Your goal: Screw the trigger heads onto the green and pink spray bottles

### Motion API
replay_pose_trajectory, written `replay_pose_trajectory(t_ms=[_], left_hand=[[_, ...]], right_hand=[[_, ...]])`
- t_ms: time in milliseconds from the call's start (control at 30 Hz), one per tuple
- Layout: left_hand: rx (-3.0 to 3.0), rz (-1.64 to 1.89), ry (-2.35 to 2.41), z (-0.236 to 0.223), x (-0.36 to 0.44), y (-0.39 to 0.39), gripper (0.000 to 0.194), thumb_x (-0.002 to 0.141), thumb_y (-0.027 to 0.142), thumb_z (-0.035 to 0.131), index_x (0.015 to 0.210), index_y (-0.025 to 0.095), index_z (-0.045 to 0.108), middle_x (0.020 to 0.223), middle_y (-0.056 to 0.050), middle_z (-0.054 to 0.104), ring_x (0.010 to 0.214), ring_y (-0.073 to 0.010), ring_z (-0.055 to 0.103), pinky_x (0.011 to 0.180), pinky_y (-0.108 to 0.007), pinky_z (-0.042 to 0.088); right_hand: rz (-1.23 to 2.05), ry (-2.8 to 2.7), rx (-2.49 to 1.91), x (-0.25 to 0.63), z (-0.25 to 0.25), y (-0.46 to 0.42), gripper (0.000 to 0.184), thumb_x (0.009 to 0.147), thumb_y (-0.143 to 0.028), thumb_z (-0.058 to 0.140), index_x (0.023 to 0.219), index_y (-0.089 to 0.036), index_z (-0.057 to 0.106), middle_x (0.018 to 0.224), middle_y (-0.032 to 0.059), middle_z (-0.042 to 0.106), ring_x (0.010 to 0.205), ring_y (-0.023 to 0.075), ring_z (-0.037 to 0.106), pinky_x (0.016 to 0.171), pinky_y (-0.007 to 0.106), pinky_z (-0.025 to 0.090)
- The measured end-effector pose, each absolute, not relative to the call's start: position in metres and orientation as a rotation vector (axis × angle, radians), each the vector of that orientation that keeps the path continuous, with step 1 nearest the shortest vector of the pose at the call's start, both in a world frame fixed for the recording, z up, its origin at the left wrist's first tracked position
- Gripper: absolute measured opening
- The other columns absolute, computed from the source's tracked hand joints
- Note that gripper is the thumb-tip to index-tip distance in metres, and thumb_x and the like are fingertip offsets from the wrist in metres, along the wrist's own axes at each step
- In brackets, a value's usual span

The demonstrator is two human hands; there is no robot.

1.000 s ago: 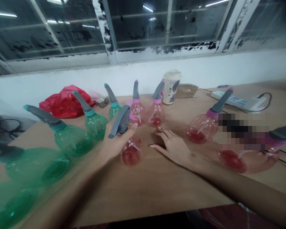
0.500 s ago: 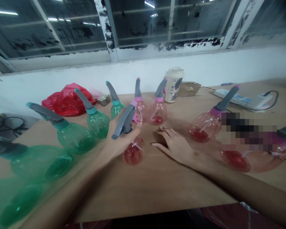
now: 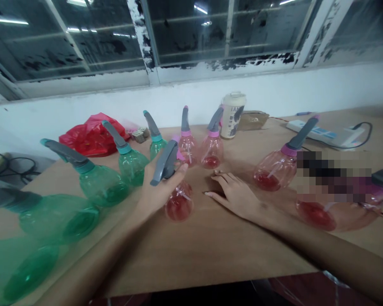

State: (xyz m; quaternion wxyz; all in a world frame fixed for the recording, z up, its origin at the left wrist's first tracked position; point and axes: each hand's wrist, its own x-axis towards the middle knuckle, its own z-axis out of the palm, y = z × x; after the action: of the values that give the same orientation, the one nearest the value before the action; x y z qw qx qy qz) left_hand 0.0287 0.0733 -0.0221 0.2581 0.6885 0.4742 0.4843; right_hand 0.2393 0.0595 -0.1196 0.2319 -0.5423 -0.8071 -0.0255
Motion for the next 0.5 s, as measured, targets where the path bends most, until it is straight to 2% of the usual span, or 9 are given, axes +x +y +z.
replay_pose_trajectory(t_ms=[267, 500], left_hand=[[1.945, 1.304, 1.251, -0.0224, 0.031, 0.0704, 0.02, 0.074, 0.036, 0.063, 0.088, 0.024, 0.057, 0.073, 0.001, 0.064, 0.065, -0.016, 0.061, 0.062, -0.027, 0.05], [1.969, 1.296, 1.264, -0.0261, 0.0288, 0.0716, 0.016, 0.075, 0.036, 0.064, 0.084, 0.024, 0.057, 0.069, 0.002, 0.059, 0.06, -0.0145, 0.057, 0.059, -0.027, 0.047]], right_hand=[[-0.034, -2.248, -1.428, 0.2424, -0.1149, 0.0602, 0.055, 0.088, -0.054, 0.043, 0.12, -0.01, 0.052, 0.117, 0.0165, 0.061, 0.111, 0.0285, 0.055, 0.095, 0.045, 0.045], [0.006, -2.25, -1.44, 0.2423, -0.1153, 0.0599, 0.055, 0.088, -0.053, 0.044, 0.121, -0.009, 0.051, 0.119, 0.0165, 0.059, 0.113, 0.0286, 0.053, 0.098, 0.044, 0.043]])
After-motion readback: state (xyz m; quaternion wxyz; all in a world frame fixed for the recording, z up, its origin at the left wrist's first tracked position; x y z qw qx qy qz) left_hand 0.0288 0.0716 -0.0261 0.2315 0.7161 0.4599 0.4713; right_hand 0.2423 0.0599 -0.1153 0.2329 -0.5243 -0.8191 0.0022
